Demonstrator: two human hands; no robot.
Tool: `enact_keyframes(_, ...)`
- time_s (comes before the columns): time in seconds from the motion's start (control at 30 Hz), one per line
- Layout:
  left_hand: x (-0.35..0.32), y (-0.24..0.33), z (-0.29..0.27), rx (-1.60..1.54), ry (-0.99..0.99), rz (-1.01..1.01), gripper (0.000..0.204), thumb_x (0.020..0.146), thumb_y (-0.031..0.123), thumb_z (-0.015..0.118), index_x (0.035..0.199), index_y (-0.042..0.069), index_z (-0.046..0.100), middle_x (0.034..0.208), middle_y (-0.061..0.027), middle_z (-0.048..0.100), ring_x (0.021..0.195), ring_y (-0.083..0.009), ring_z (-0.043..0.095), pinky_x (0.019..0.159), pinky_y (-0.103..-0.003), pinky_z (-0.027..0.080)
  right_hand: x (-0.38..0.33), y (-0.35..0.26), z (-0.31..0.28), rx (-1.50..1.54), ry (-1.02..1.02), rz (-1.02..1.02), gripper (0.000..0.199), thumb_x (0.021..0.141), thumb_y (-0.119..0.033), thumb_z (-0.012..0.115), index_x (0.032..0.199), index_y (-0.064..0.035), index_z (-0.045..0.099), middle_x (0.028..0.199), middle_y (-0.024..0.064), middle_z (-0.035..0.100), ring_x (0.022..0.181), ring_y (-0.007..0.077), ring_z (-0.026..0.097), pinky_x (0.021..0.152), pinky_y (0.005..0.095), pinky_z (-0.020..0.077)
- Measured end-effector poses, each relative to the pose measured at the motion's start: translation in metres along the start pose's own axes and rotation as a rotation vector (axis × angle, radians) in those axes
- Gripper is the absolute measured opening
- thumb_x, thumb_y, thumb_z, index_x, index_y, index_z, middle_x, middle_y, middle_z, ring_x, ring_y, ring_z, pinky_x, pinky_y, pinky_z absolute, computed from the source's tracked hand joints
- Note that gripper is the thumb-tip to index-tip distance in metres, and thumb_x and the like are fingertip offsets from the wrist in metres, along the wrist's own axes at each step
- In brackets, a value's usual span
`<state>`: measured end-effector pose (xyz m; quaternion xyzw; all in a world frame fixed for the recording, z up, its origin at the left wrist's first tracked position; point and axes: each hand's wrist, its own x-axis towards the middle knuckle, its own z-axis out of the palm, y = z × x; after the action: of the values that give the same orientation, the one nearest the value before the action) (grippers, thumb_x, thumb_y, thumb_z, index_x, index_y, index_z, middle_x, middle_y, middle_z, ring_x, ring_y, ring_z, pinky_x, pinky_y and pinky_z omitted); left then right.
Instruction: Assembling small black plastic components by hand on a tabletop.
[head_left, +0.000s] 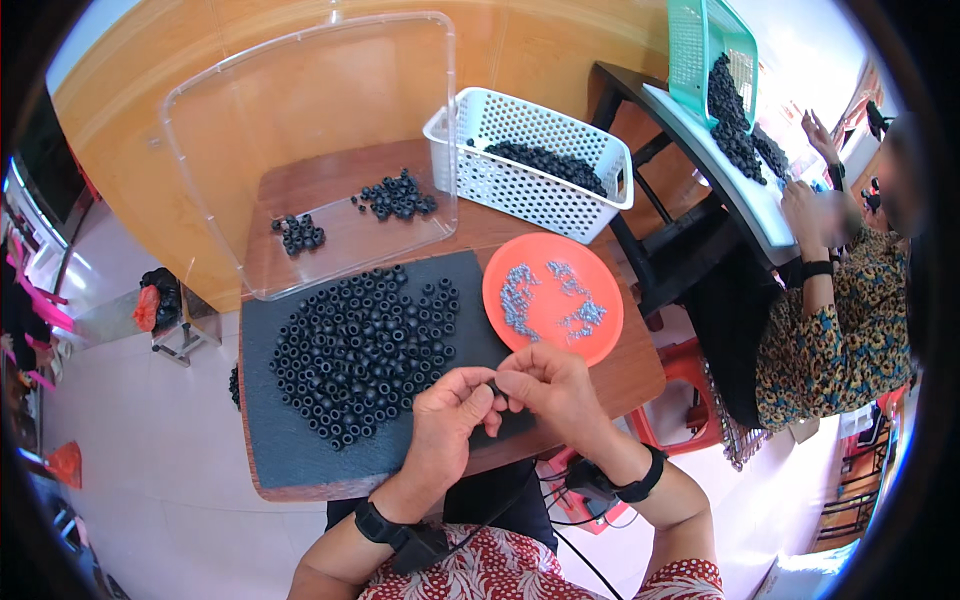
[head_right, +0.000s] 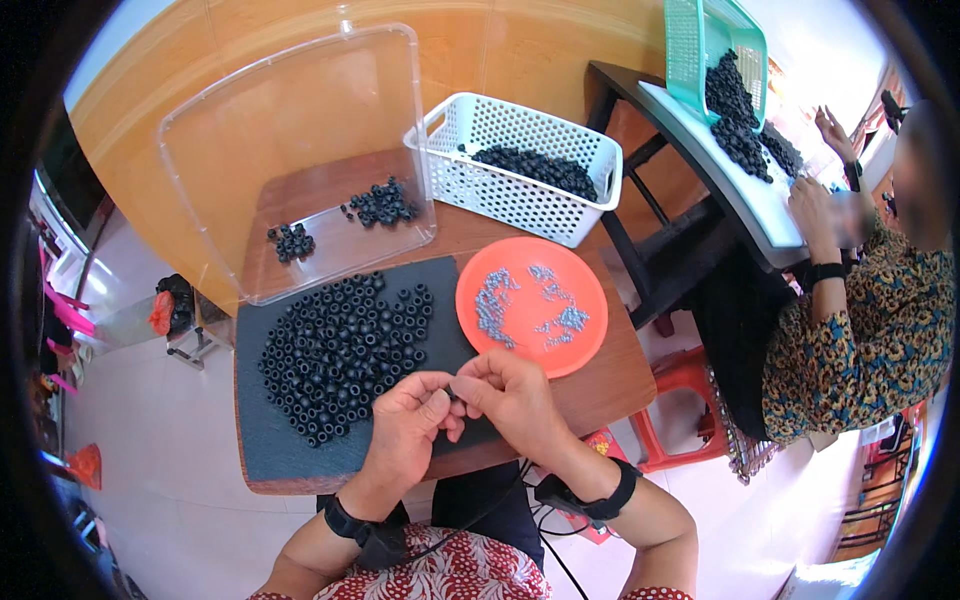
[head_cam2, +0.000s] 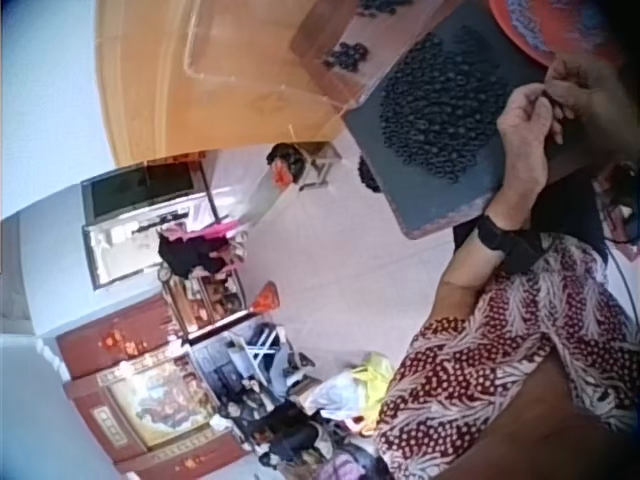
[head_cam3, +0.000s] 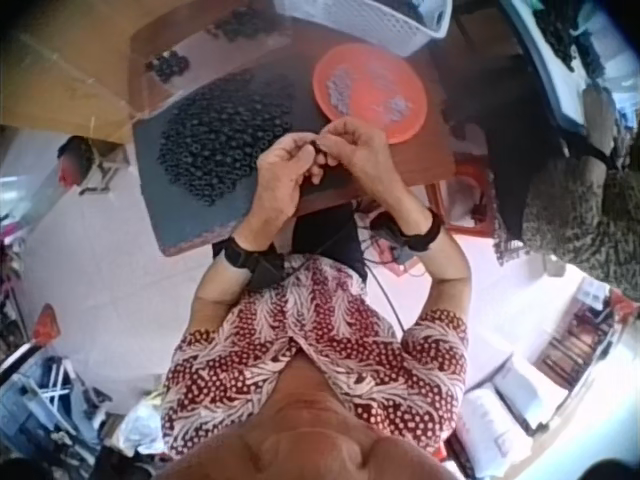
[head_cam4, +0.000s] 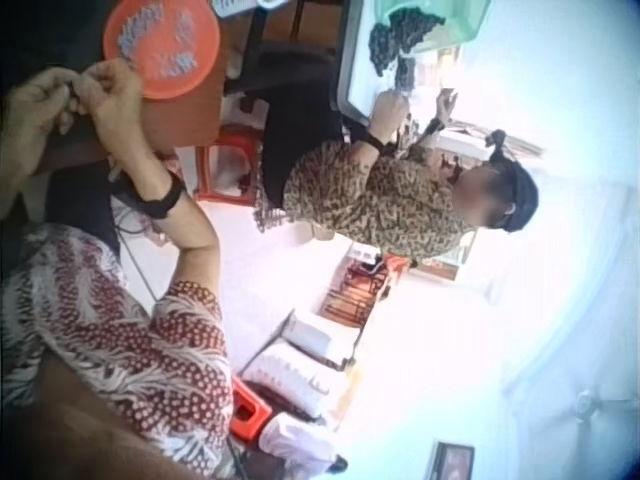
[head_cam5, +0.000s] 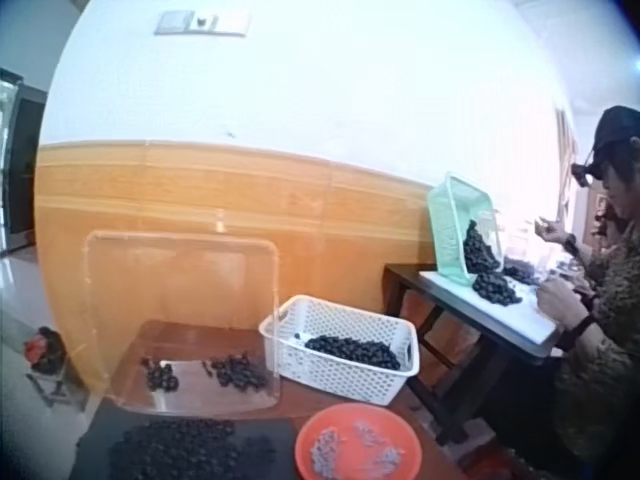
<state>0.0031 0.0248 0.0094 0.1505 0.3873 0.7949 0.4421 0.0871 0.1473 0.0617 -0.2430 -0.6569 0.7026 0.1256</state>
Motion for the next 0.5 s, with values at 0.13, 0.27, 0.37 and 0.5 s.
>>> enact_keyframes(0.13,-0.006,0.003,0.003,0.031,0.01,-0.009,0.02,0.088,0.007,0.054,0.103,-0.006,0.056,0.084,-0.0088,0.061,0.067,-0.0115,0.054,0.062,-0.023,0.045,0.0,0.003,0.005,-0.01,-0.013,-0.021,0.014,0.083,-0.008,0.062,0.089,0.0044,0.057,0.072,0.0042,0.059,0.062,0.007,0.054,0.054,0.0193,0.0436)
enact_keyframes(0.27,-0.01,0.005,-0.008,-0.06,-0.009,-0.001,0.018,0.088,0.006,0.053,0.103,-0.004,0.056,0.083,-0.0079,0.06,0.066,-0.0109,0.053,0.061,-0.022,0.044,0.006,-0.01,0.009,-0.049,-0.093,0.076,0.013,0.083,-0.008,0.062,0.089,0.004,0.059,0.072,0.004,0.06,0.063,0.0078,0.055,0.056,0.0198,0.0445)
enact_keyframes(0.37,-0.015,0.006,-0.015,-0.058,-0.093,-0.098,0.019,0.088,0.008,0.055,0.103,-0.004,0.055,0.08,-0.0083,0.058,0.065,-0.0138,0.053,0.061,-0.025,0.045,0.03,-0.034,0.013,-0.353,-0.057,-0.014,0.013,0.082,-0.009,0.06,0.083,0.0036,0.06,0.069,0.0035,0.06,0.064,0.0099,0.057,0.058,0.0237,0.045)
enact_keyframes(0.5,-0.015,-0.007,-0.025,-0.119,-0.134,-0.208,0.019,0.087,0.006,0.056,0.102,-0.005,0.055,0.079,-0.0085,0.057,0.063,-0.0129,0.051,0.06,-0.025,0.044,0.116,-0.046,0.034,-0.576,-0.056,-0.36,0.009,0.075,-0.007,0.058,0.078,0.0017,0.061,0.068,0.0099,0.063,0.064,0.0185,0.06,0.059,0.0296,0.0462)
